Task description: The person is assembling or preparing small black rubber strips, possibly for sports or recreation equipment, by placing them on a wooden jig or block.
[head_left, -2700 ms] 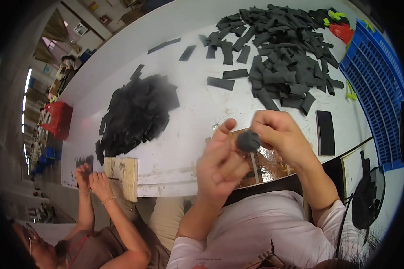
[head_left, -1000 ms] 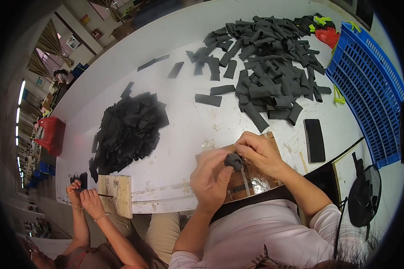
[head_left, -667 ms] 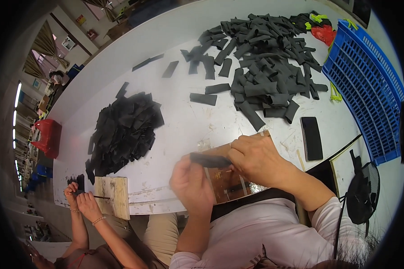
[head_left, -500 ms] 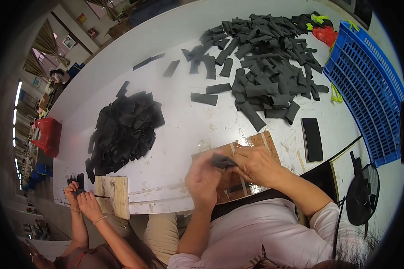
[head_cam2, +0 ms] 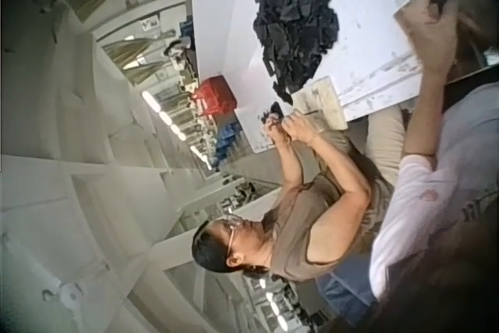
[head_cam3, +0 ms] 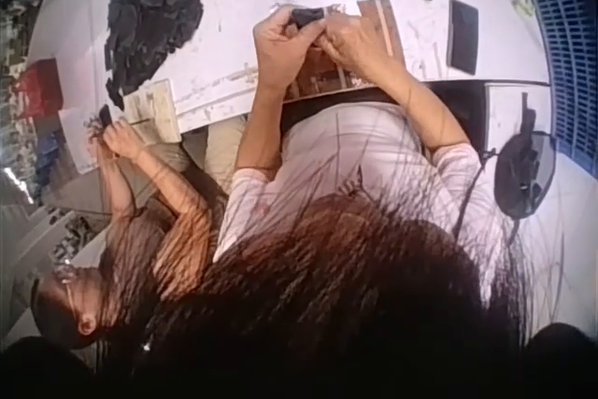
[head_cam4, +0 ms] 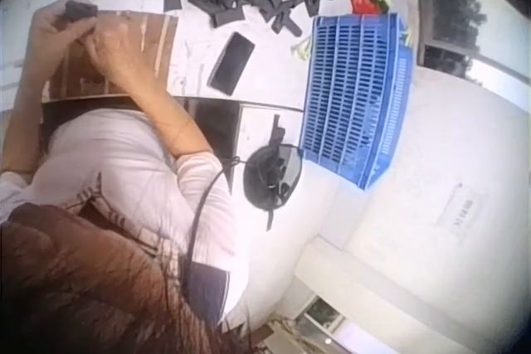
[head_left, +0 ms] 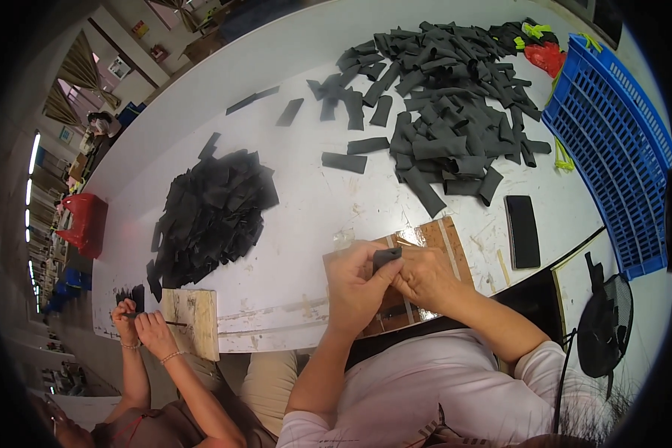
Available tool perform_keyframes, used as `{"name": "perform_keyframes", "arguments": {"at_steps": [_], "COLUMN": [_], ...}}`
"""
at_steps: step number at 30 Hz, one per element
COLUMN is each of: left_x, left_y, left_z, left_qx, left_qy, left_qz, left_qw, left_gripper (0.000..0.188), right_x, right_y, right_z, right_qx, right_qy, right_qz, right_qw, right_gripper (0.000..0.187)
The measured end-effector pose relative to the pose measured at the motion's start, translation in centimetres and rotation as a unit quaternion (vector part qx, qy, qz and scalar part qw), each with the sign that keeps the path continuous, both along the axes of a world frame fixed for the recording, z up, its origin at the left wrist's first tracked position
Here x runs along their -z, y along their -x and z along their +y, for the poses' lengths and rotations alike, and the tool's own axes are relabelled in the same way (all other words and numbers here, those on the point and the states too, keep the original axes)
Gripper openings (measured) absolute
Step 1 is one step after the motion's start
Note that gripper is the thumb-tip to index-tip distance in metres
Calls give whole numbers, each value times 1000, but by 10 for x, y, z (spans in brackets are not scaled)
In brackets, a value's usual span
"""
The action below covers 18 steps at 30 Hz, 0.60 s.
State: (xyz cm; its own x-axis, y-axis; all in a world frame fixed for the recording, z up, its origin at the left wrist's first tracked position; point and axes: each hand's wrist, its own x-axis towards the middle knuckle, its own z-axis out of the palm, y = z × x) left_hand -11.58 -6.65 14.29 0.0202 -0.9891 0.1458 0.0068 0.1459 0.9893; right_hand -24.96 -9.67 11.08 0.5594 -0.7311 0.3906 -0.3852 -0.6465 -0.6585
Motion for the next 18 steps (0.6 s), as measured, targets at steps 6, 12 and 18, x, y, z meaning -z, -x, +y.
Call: {"name": "perform_keyframes", "arguments": {"at_steps": [6,12,18], "left_x": [7,12,14], "left_y": [-5,6,4], "left_z": [8,16,15], "left_qx": [-32,-49,-81], "left_qy": [71,50,111], "left_qz": [-52,53,61], "left_qw": [996,996,989], "left_gripper": [9,13,19], "right_x": [-14,-1,-22], "right_y": [-2,-5,0], "right_z": [2,3,0], "right_qx": [4,17,1], "right_qy": [64,65,54], "right_qz": [-17,-71,-34], "right_qw": [998,995,998], "right_gripper": [9,11,14]}}
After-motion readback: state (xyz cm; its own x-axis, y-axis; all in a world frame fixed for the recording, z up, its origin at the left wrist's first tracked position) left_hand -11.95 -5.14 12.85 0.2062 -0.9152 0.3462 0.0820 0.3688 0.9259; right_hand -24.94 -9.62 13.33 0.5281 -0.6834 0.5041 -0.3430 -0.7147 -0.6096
